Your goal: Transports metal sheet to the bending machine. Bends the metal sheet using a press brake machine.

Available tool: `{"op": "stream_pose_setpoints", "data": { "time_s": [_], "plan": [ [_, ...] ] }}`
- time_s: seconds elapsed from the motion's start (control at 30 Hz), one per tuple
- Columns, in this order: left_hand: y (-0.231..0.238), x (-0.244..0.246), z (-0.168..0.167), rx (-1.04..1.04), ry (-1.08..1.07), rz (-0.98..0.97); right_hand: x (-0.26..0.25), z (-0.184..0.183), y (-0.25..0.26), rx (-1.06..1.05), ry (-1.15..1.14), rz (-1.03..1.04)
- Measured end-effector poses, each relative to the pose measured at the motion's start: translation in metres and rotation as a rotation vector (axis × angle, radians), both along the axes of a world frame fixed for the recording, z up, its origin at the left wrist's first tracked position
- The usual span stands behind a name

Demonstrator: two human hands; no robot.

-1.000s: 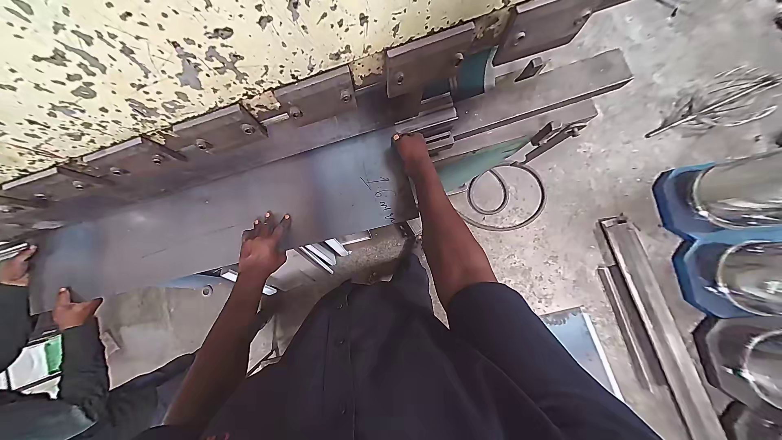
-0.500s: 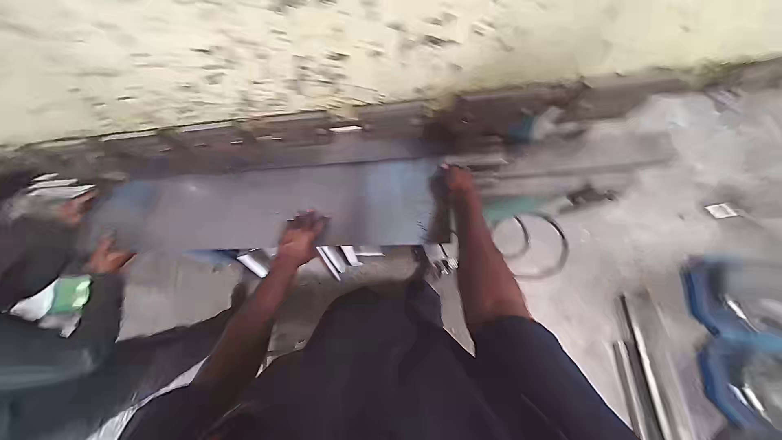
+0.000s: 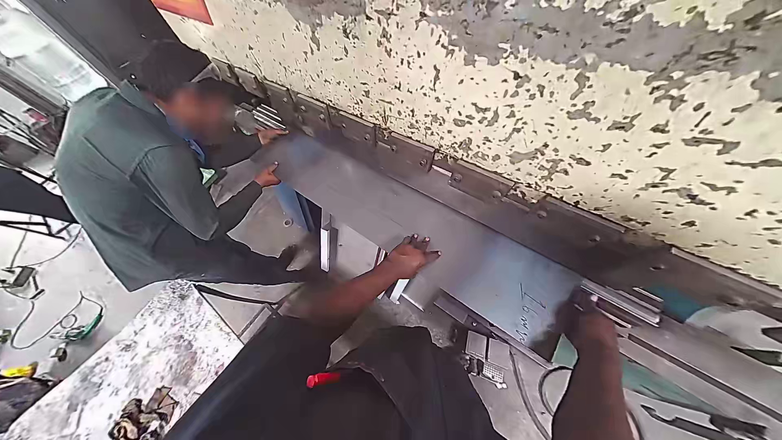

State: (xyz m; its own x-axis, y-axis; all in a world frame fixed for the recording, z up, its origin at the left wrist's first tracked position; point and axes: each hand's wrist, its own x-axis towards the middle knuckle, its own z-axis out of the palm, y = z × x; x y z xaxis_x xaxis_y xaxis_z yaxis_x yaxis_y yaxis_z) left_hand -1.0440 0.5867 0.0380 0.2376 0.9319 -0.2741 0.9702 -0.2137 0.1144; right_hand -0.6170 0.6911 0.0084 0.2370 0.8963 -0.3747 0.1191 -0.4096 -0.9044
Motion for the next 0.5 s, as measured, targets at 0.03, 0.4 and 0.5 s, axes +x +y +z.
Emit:
{"op": "stream_pose_setpoints", "data": {
  "time_s": [0.03,0.4,0.5],
  "plan": [
    [0.000,-0.001,0.000,-0.004,-0.004,0.002,0.002,-0.002,-0.013,-0.015,0.055,-0.044],
    [0.002,-0.002,-0.018,0.080,0.045,-0.028,0.058,-0.101,-0.225,-0.494,-0.222,-0.036],
    [0.002,-0.002,-0.015,0.057,0.070,-0.039,0.065,-0.126,-0.275,-0.690,-0.304,0.039]
  ]
}}
